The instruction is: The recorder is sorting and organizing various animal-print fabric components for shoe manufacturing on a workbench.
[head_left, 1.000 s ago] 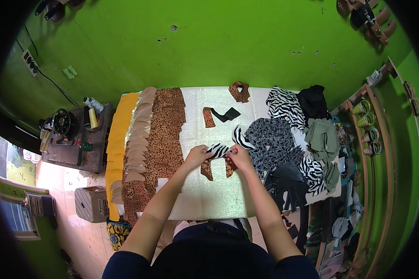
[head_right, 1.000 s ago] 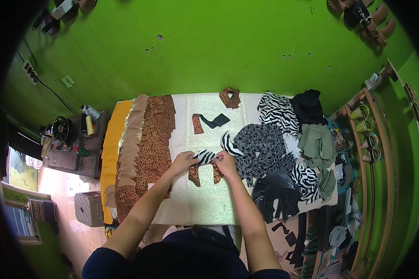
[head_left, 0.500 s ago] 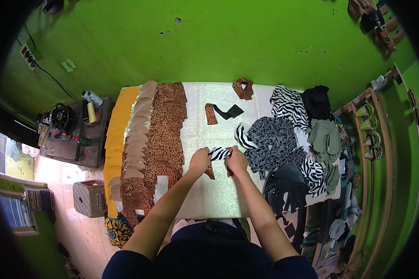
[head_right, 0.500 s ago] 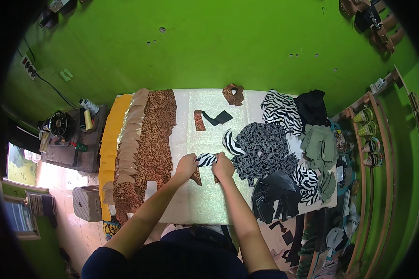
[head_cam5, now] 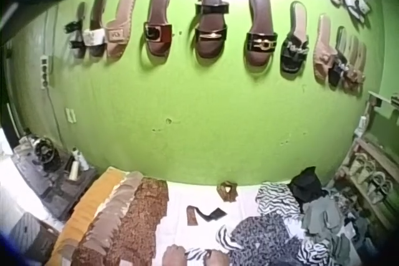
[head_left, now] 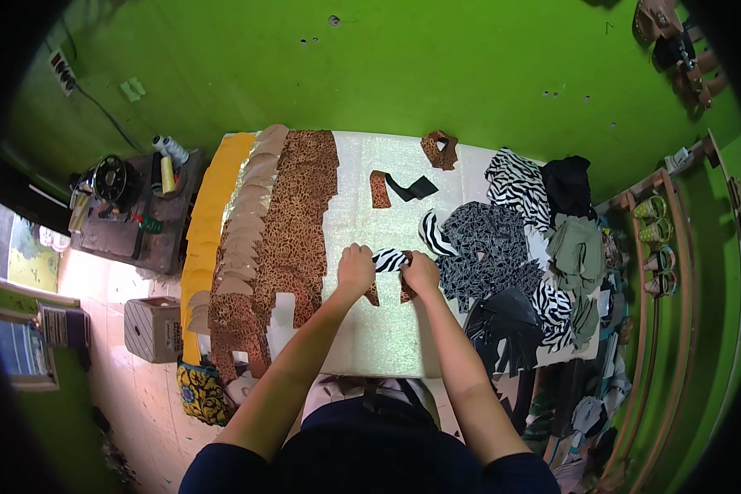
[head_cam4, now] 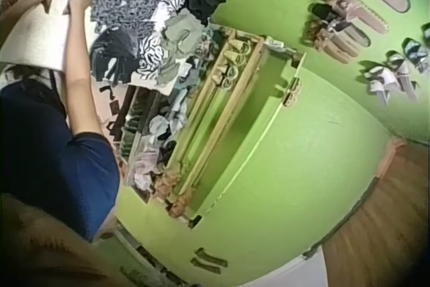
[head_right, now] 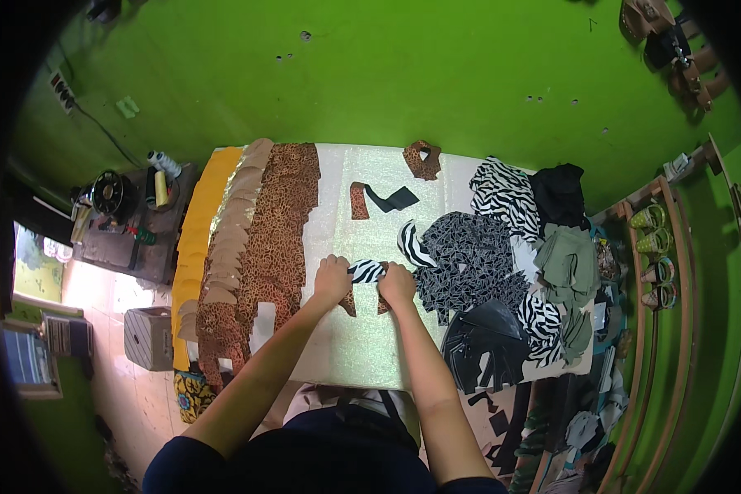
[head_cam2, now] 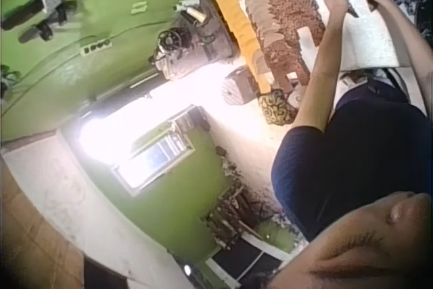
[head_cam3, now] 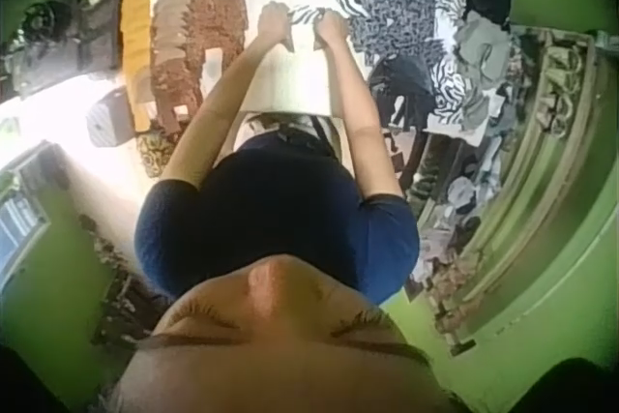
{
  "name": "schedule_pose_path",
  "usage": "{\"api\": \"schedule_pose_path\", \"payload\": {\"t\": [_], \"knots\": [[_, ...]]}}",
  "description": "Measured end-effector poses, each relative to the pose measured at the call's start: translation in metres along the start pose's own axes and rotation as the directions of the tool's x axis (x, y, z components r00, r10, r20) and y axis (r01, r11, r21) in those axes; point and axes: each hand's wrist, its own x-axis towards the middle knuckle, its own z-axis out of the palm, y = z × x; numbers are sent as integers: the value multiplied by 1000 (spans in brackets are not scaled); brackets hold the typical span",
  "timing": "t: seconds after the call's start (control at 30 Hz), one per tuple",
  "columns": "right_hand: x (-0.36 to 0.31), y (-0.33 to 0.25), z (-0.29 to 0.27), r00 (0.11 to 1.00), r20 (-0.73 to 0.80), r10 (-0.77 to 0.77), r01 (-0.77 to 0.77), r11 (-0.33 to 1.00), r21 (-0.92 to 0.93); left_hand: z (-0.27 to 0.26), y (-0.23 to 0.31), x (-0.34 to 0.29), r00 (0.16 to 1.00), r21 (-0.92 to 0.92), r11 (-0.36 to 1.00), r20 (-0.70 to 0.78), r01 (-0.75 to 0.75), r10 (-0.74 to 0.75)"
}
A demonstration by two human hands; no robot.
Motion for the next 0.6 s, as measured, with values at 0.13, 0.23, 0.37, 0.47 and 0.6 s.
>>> {"api": "schedule_pose_path", "payload": {"t": [0.13, 0.23, 0.37, 0.47, 0.6], "knots": [[-13, 6, -2, 986, -115, -123, 147, 962, 229, 12, -2, -10, 996, 99, 995, -86, -29, 37], [-26, 5, -3, 968, -179, -178, 224, 933, 282, 10, -3, -21, 996, 4, 1000, -86, -17, 18], [-43, 1, -5, 963, -192, -187, 257, 848, 464, -9, -17, -46, 996, -402, 916, -87, -10, -27], [-55, -13, 8, 981, -73, -180, 188, 777, 600, -19, -54, -70, 989, -837, 537, 35, 106, -141], [-74, -48, 50, 973, -43, -228, 188, 665, 722, -51, -93, -103, 979, -579, 812, -111, 78, -173]]}}
